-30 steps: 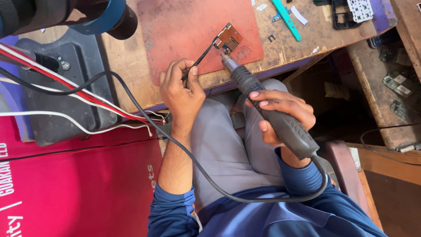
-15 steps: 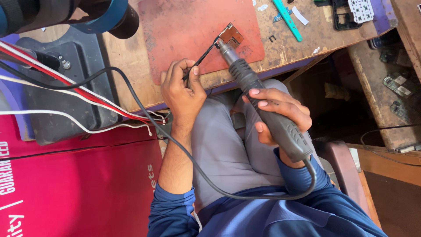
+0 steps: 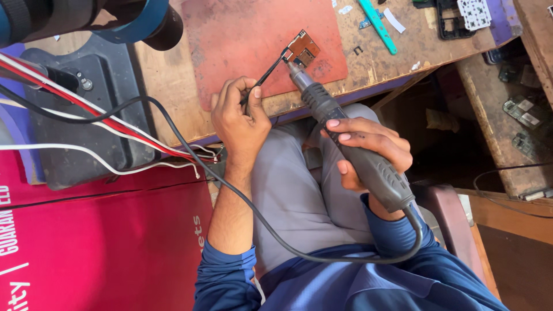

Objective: The person uses a heat gun and tweezers to manipulate components on a circuit board, then cleans the board using a toothbrush.

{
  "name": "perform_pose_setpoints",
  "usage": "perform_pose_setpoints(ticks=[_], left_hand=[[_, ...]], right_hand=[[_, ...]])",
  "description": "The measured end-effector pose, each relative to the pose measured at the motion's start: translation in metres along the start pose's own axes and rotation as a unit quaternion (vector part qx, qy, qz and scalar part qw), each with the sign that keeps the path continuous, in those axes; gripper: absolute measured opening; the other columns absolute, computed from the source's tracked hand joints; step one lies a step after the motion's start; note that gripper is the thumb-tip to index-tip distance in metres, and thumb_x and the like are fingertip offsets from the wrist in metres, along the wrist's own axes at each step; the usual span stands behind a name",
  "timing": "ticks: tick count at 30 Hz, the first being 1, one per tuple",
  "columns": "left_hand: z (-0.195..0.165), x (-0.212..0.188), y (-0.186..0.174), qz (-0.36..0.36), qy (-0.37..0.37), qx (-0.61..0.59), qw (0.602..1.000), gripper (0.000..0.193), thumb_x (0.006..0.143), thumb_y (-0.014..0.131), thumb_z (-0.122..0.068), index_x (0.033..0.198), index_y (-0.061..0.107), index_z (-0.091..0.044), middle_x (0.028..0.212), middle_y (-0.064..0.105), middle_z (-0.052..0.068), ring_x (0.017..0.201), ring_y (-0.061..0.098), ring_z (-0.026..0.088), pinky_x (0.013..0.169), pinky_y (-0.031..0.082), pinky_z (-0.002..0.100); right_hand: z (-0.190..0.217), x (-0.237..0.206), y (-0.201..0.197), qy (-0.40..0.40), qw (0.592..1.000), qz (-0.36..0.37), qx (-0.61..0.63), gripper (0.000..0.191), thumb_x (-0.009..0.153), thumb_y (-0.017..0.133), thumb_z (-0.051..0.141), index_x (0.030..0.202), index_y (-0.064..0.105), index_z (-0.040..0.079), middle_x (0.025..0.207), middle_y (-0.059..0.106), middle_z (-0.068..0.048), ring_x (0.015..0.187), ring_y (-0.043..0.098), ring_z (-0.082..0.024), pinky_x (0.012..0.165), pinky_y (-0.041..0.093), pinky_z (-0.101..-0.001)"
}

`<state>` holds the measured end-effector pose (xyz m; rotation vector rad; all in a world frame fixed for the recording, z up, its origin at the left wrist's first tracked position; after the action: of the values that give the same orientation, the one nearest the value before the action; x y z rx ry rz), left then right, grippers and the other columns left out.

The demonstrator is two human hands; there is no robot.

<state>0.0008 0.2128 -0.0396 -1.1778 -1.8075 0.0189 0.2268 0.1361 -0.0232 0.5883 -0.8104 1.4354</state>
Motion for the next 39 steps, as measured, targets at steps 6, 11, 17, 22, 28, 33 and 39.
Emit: perform_pose_setpoints(ticks=[6,11,17,22,28,33,39], left_hand=[[0.000,-0.001,0.000,0.001,-0.003,0.000,1.000,0.009,0.095,0.071,-0.006,0.103,0.067,-0.007,0.094,0.070,0.006,0.080,0.061,0.028,0.077,0.044,0.039],[0.000,-0.001,0.001,0.000,-0.005,0.001,1.000,0.009,0.095,0.072,-0.006,0.103,0.067,-0.007,0.094,0.070,0.006,0.080,0.060,0.028,0.076,0.044,0.039],[0.001,-0.003,0.001,-0.001,0.002,0.000,1.000,0.009,0.095,0.071,-0.006,0.103,0.067,-0.007,0.095,0.070,0.006,0.080,0.061,0.028,0.077,0.044,0.039],[0.000,-0.004,0.001,-0.003,0.006,-0.005,1.000,0.009,0.095,0.071,-0.006,0.103,0.066,-0.007,0.095,0.070,0.007,0.080,0.063,0.028,0.077,0.043,0.039],[-0.001,-0.004,-0.001,-0.001,-0.001,-0.005,1.000,0.009,0.095,0.071,-0.005,0.103,0.067,-0.006,0.094,0.070,0.006,0.078,0.062,0.027,0.077,0.042,0.039],[0.000,-0.004,0.000,-0.002,-0.002,-0.006,1.000,0.009,0.096,0.072,-0.006,0.103,0.067,-0.007,0.093,0.070,0.006,0.078,0.062,0.027,0.077,0.043,0.038],[0.001,-0.005,0.000,-0.002,-0.004,-0.001,1.000,0.009,0.095,0.072,-0.006,0.103,0.067,-0.007,0.093,0.070,0.006,0.078,0.061,0.027,0.077,0.043,0.038]], right_hand=[[0.002,0.000,-0.001,0.009,1.000,-0.004,0.001,0.034,0.096,0.076,0.024,0.107,0.065,-0.005,0.116,0.072,-0.025,0.095,0.078,-0.033,0.086,0.067,-0.0401],[0.000,-0.001,-0.002,0.003,1.000,-0.011,-0.016,0.033,0.096,0.076,0.023,0.107,0.064,-0.006,0.115,0.072,-0.026,0.098,0.079,-0.034,0.084,0.066,-0.0398],[-0.003,-0.002,0.001,-0.020,1.000,-0.015,0.007,0.037,0.098,0.076,0.027,0.111,0.061,-0.004,0.119,0.070,-0.027,0.099,0.077,-0.035,0.088,0.067,-0.0428],[-0.005,-0.005,-0.002,-0.014,0.998,-0.057,-0.031,0.035,0.100,0.076,0.023,0.115,0.059,-0.004,0.121,0.069,-0.028,0.101,0.077,-0.034,0.091,0.066,-0.0428],[-0.007,-0.007,-0.009,0.013,0.997,-0.068,-0.039,0.031,0.098,0.074,0.022,0.110,0.062,-0.004,0.113,0.073,-0.025,0.090,0.077,-0.031,0.081,0.067,-0.0399],[-0.004,-0.005,-0.003,-0.005,0.999,-0.040,-0.001,0.038,0.098,0.074,0.029,0.110,0.060,-0.004,0.115,0.072,-0.025,0.093,0.079,-0.031,0.084,0.067,-0.0388],[0.000,-0.005,-0.006,-0.012,0.995,-0.065,-0.070,0.036,0.100,0.075,0.026,0.112,0.059,-0.005,0.117,0.071,-0.027,0.095,0.078,-0.034,0.087,0.065,-0.0419]])
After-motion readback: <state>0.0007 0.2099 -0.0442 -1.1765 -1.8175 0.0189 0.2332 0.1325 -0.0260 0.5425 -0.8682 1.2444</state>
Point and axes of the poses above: each hand's wrist, its own x-axis towards the middle knuckle, its own y-axis out of the palm, z = x × y, the point moved 4 cm from there along x, towards the middle knuckle
